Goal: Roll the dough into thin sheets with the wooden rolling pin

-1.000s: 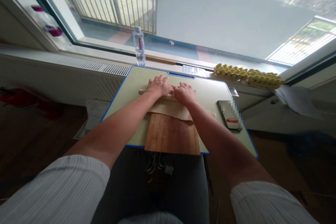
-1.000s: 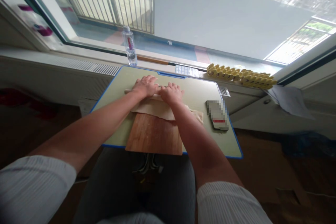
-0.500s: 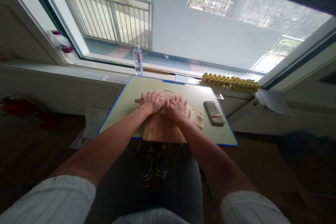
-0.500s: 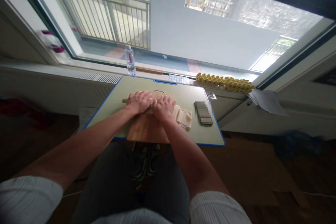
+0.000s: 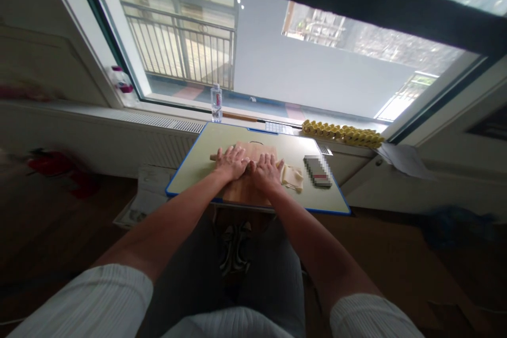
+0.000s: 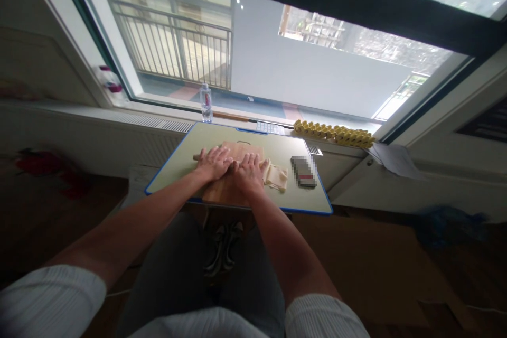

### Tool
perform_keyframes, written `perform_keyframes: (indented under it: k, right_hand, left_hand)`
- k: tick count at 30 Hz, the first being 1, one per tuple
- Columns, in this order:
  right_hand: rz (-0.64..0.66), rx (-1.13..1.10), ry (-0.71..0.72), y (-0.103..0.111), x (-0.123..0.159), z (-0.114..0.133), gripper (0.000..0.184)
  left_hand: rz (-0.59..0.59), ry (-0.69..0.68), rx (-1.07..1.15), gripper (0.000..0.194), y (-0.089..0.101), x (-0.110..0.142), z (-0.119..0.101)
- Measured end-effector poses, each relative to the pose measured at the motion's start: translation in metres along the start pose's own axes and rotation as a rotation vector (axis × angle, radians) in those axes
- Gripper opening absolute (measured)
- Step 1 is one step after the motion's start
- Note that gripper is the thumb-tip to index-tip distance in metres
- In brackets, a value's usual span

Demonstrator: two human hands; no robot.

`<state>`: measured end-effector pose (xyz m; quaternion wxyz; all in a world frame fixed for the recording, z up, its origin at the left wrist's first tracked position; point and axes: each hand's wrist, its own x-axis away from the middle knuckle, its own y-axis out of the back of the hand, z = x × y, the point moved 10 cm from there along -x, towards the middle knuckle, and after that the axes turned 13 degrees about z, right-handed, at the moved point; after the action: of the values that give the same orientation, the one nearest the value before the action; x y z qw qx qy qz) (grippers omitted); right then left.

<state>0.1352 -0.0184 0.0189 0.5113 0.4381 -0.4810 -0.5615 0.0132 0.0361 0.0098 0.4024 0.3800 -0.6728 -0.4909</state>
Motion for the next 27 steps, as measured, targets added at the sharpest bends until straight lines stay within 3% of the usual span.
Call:
perform_keyframes:
  k: [9, 21, 27]
  right_hand:
    - [0.033, -0.008, -0.006, 0.002, -0.051, -0.011, 0.059]
    - [0.189, -0.223, -0.096, -0.006, -0.152, -0.039, 0.073]
    - [0.209, -0.301, -0.127, -0.008, -0.182, -0.048, 0.071]
  left_hand:
    - [-0.068, 0.018, 0.049, 0.057, 0.013, -0.048, 0.008]
    - [-0.030, 0.006, 0.142, 0.060, 0.030, -0.138, 0.022]
    - [-0.087, -0.023, 0.174, 0.051, 0.044, -0.162, 0.021]
